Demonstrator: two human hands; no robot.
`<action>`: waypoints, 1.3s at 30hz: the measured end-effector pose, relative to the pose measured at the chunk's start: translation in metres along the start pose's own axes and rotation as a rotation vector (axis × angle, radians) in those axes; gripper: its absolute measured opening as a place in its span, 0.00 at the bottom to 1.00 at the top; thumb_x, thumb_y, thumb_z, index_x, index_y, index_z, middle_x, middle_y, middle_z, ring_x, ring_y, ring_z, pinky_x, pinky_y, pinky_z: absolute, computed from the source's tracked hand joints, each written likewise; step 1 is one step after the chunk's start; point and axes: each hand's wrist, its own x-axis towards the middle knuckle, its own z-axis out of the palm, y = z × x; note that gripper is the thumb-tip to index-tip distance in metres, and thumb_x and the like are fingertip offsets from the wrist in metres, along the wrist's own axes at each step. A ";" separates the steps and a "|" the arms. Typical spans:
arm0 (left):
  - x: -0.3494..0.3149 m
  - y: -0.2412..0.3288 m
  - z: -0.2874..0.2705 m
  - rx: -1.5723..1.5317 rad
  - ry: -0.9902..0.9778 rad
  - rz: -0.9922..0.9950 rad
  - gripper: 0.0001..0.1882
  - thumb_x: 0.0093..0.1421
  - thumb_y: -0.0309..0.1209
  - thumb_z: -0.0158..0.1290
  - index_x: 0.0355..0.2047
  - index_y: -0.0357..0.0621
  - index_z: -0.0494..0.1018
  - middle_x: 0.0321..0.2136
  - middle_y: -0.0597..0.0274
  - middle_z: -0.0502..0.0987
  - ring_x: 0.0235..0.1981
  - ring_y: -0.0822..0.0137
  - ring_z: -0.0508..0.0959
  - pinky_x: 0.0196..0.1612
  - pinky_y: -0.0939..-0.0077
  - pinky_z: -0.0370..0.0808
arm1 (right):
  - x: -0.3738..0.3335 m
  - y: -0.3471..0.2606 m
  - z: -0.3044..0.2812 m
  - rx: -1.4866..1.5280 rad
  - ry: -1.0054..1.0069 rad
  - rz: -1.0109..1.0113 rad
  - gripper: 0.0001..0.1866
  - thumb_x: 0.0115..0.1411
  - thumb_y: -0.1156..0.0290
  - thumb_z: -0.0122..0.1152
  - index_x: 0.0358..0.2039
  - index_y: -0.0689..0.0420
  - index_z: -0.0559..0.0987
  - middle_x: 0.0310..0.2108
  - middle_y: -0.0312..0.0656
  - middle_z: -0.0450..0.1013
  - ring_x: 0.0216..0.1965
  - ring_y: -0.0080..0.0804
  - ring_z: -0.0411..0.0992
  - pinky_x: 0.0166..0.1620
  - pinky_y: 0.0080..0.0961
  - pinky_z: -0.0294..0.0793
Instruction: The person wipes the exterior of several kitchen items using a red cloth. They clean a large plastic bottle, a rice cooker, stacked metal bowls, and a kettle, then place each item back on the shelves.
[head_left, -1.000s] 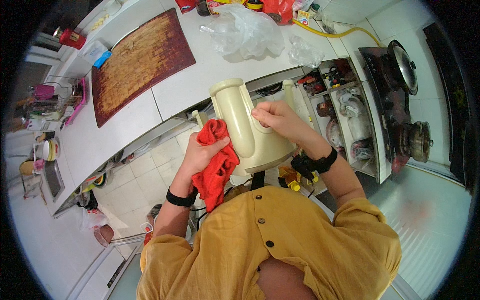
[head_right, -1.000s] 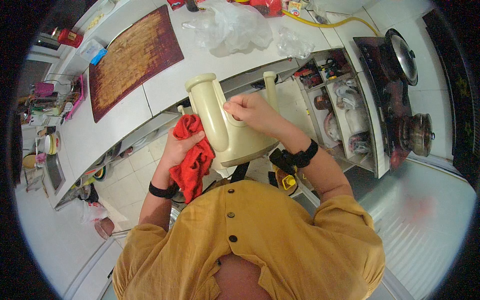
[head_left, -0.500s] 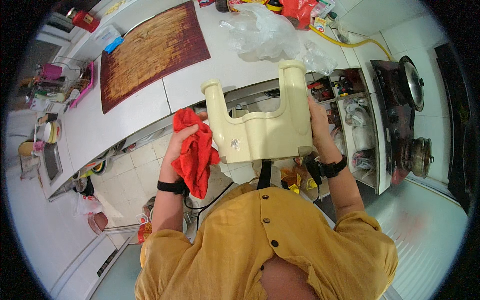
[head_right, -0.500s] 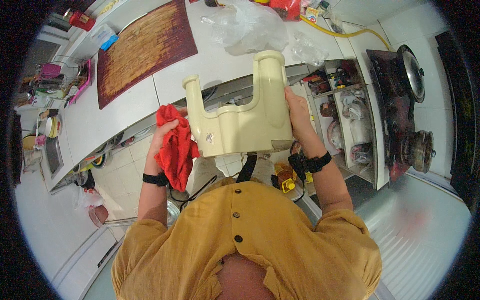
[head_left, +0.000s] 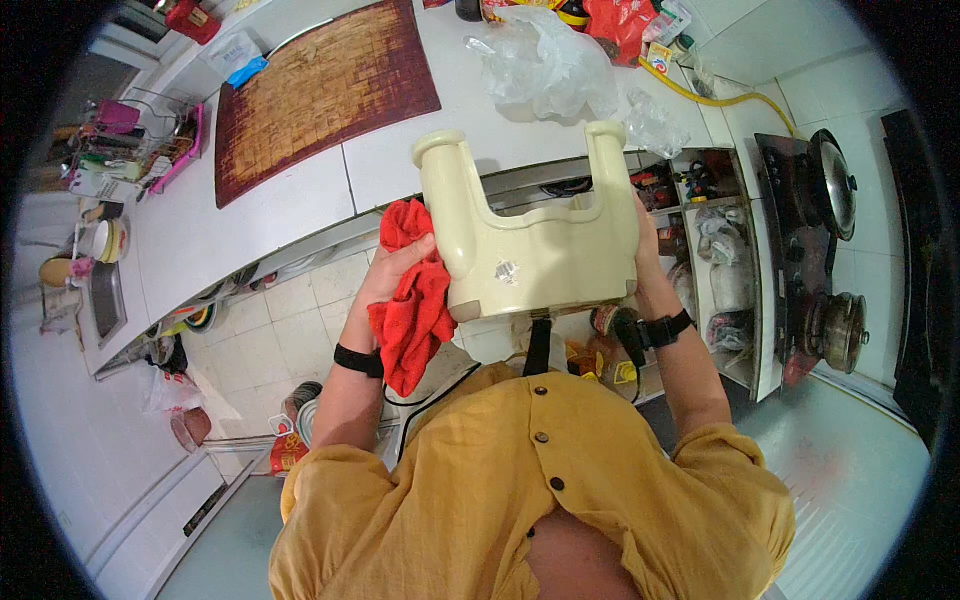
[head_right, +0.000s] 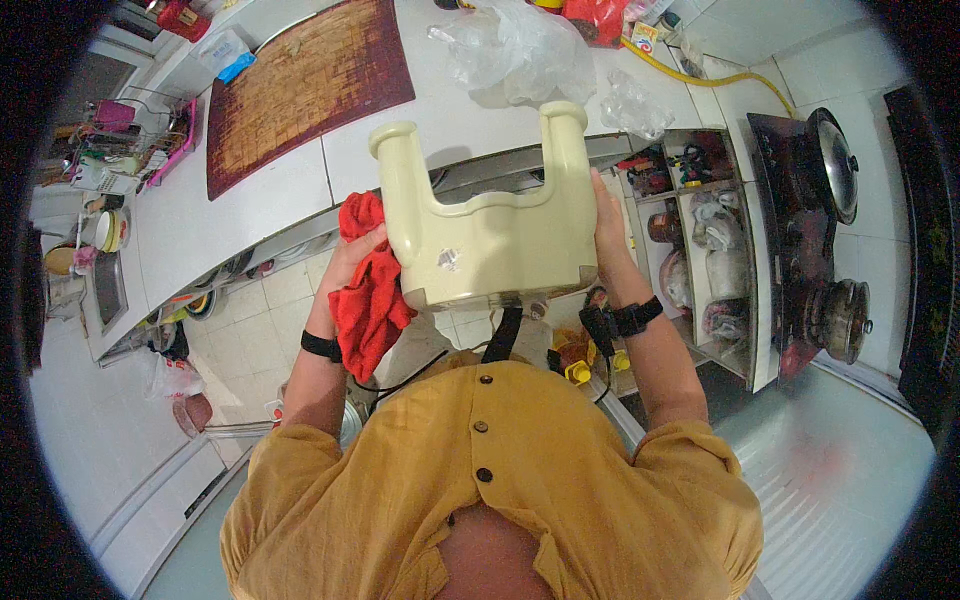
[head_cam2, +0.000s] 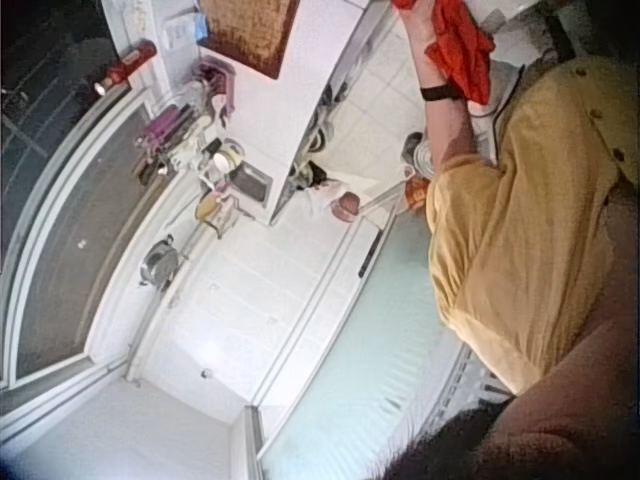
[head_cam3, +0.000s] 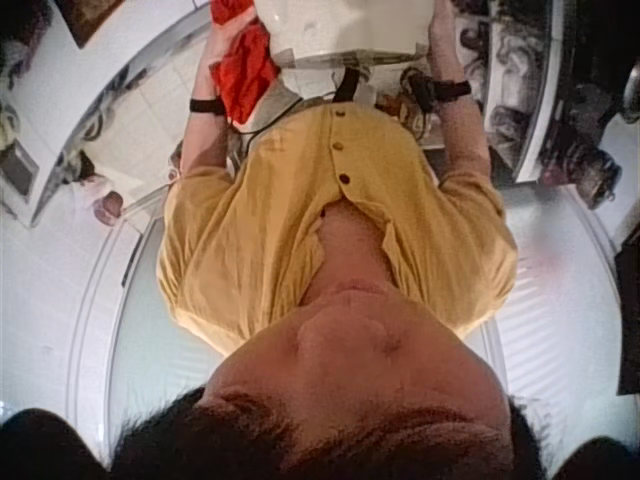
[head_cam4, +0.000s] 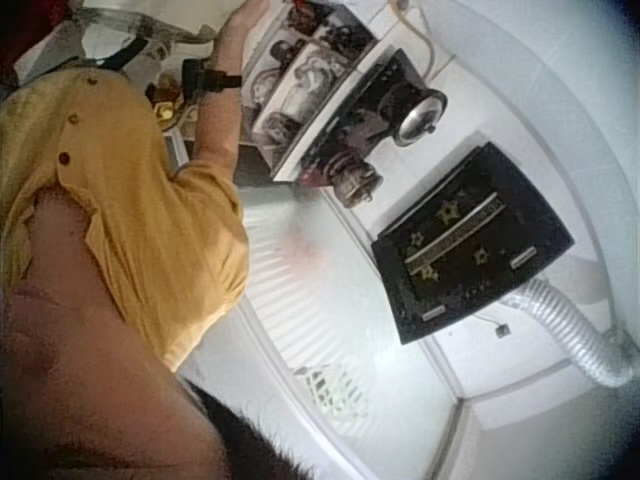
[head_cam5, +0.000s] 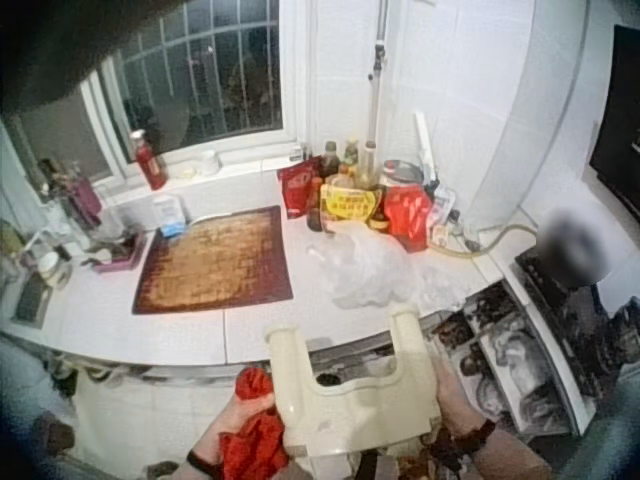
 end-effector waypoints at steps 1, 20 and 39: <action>0.002 0.002 0.001 0.029 -0.023 0.021 0.10 0.62 0.26 0.57 0.43 0.44 0.71 0.36 0.66 0.77 0.38 0.72 0.77 0.43 0.75 0.75 | 0.005 0.007 -0.003 0.010 0.037 0.051 0.26 0.69 0.48 0.48 0.43 0.61 0.79 0.33 0.36 0.77 0.31 0.23 0.75 0.34 0.21 0.74; 0.002 0.005 0.017 0.500 -0.172 0.030 0.15 0.59 0.27 0.61 0.45 0.38 0.73 0.37 0.69 0.78 0.37 0.76 0.75 0.43 0.76 0.75 | -0.005 0.040 -0.025 0.484 -0.040 0.455 0.26 0.67 0.54 0.52 0.57 0.60 0.72 0.48 0.43 0.75 0.46 0.34 0.76 0.45 0.30 0.77; 0.028 -0.031 0.012 -0.098 0.003 -0.320 0.20 0.65 0.40 0.53 0.52 0.41 0.69 0.46 0.60 0.77 0.44 0.64 0.78 0.48 0.66 0.77 | -0.037 -0.010 -0.033 0.033 -0.192 0.176 0.44 0.57 0.41 0.62 0.64 0.57 0.63 0.58 0.43 0.67 0.58 0.31 0.65 0.58 0.32 0.67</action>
